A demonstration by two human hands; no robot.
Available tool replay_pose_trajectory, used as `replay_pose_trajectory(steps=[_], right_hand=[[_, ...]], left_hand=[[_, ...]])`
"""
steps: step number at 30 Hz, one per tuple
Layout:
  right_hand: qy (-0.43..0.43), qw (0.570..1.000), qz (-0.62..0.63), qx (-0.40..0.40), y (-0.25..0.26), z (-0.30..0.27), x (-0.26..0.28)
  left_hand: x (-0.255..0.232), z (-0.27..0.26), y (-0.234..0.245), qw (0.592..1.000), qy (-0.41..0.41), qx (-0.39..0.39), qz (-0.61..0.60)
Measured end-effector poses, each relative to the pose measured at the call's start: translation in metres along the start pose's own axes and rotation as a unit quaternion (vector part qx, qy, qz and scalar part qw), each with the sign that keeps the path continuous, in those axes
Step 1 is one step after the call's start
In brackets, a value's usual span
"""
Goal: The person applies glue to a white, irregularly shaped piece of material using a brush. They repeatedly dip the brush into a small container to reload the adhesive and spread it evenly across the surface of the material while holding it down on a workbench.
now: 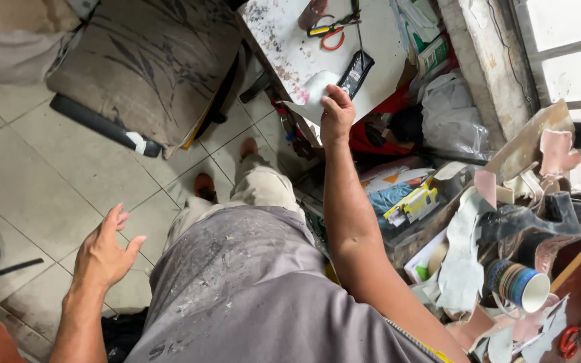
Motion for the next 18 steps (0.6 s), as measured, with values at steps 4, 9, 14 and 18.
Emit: replay_pose_trajectory(steps=[4,9,14,18], right_hand=[[-0.079,0.992,-0.067,-0.066,0.016,0.056,-0.022],[-0.143,0.937,-0.311,-0.070,0.018,0.071,-0.049],[-0.127,0.809,-0.571,-0.052,0.002,0.051,-0.044],[-0.134,0.747,-0.650,-0.034,-0.021,0.027,-0.025]], left_hand=[[-0.041,0.044,0.019,0.997,0.055,0.048,0.004],[-0.105,0.085,0.023,0.991,0.081,0.109,0.015],[-0.116,0.109,0.019,0.995,-0.030,0.077,0.049],[-0.110,0.107,0.020,0.997,-0.019,0.066,0.030]])
Point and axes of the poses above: each hand's wrist, its own z-axis towards the middle knuckle, its own y-axis out of the back of the hand, x = y × z, the point moved 2 cm from there along z, towards the middle knuckle, and after that the axes turned 2 degrees about y, right-handed, at the moved point
